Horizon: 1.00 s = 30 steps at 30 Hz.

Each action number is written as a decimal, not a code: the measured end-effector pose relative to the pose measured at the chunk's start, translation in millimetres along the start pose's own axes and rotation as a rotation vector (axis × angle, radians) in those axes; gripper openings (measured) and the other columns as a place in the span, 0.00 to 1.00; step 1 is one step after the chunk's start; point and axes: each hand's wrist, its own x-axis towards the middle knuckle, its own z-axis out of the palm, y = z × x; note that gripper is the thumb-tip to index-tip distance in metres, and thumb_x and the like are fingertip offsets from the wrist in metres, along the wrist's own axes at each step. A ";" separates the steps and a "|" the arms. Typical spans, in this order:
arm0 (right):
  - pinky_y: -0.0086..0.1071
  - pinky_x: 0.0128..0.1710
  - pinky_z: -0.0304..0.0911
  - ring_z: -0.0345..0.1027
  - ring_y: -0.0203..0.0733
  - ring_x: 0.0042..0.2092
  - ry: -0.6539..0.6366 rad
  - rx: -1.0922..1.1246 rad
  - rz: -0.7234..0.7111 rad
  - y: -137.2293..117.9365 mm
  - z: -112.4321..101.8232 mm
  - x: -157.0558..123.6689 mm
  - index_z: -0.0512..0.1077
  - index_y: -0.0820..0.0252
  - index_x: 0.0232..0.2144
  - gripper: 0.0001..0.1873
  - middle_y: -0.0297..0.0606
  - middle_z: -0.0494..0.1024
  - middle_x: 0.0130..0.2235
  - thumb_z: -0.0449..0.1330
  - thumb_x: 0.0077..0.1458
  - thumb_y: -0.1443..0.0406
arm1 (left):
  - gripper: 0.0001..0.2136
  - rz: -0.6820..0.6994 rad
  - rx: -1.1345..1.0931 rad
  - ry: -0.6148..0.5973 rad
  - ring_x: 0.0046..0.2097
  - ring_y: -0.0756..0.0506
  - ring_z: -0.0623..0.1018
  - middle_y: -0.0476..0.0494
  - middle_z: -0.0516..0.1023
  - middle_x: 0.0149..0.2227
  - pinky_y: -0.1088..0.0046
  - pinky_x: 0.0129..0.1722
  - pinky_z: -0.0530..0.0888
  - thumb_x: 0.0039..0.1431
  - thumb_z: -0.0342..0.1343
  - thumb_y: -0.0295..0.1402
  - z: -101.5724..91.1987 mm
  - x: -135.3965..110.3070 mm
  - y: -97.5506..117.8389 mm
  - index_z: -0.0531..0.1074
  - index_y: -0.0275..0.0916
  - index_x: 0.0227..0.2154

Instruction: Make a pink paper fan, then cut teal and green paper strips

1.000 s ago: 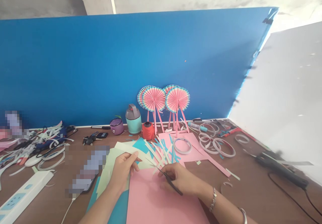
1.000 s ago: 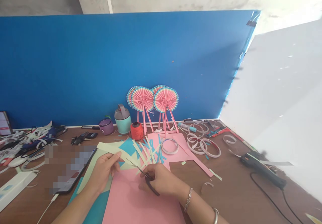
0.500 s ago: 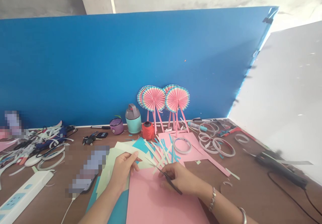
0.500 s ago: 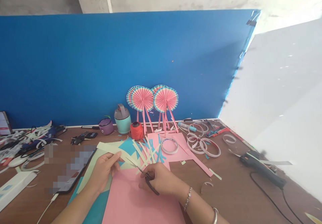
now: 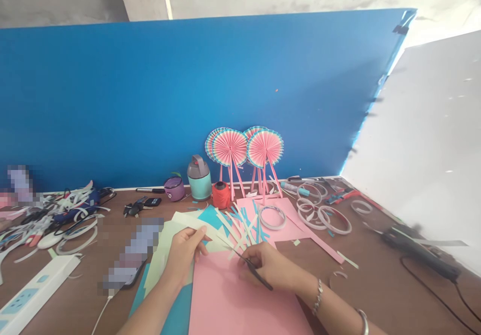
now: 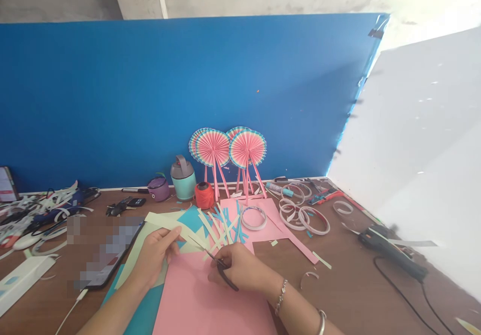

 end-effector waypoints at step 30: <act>0.20 0.15 0.48 0.52 0.27 0.18 0.030 -0.093 0.001 4.2 -2.9 -0.1 0.75 0.66 0.27 0.13 0.29 0.64 0.17 0.53 0.39 0.71 | 0.15 0.000 -0.006 0.007 0.17 0.52 0.63 0.48 0.69 0.11 0.76 0.19 0.59 0.48 0.58 0.43 -0.7 -1.7 1.5 0.73 0.35 0.17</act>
